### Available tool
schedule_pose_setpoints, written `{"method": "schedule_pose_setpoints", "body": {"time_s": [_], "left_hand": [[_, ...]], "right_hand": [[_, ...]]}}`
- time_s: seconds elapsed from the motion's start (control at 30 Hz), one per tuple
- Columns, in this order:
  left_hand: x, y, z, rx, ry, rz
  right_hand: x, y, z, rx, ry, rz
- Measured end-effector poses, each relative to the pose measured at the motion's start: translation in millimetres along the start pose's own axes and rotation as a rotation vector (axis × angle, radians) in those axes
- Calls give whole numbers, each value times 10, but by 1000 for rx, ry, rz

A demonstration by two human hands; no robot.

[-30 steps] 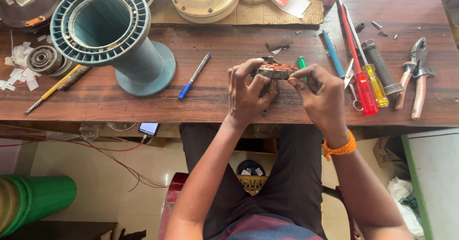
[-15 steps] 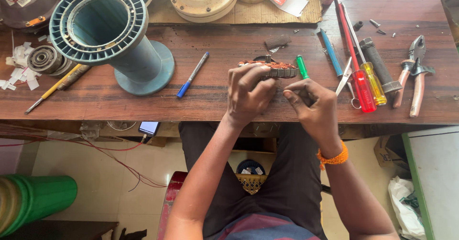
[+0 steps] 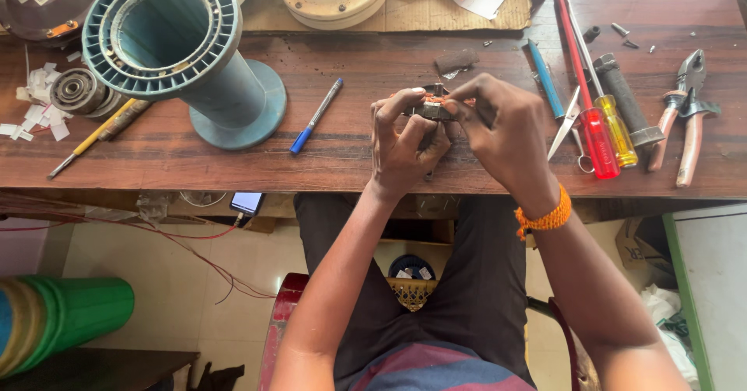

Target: The person sits at a workbench and works on a motor armature, pulling at the copper windings around its core by hand. They briefly use a marker to press and pick at the windings, then continue removing winding material by hand, at one point standing to move a container aside before resuming.

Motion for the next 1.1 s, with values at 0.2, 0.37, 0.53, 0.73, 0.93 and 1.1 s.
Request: {"method": "schedule_pose_setpoints", "body": {"time_s": [0.2, 0.37, 0.53, 0.73, 0.93, 1.1], "left_hand": [[12, 17, 9, -41, -14, 32], [68, -31, 14, 11, 0, 47], [132, -91, 65, 28, 45, 8], [130, -90, 58, 36, 51, 6], [95, -60, 41, 38, 60, 21], [78, -120, 51, 81, 87, -126]], "right_hand": [[163, -71, -110, 44, 91, -56], [223, -199, -149, 70, 176, -125], [128, -333, -1, 127, 137, -191], [-216, -335, 44, 116, 51, -232], [-405, -299, -37, 94, -68, -129], [-572, -327, -201, 174, -111, -105]]}}
Point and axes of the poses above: each hand's wrist, its own x-axis towards the middle knuckle, its own z-axis out of the back of the hand, y = z × x, the point moved 5 cm from there along x, towards the middle knuckle, and after that the axes turned 9 degrees about -x, right-handed, at the moved point
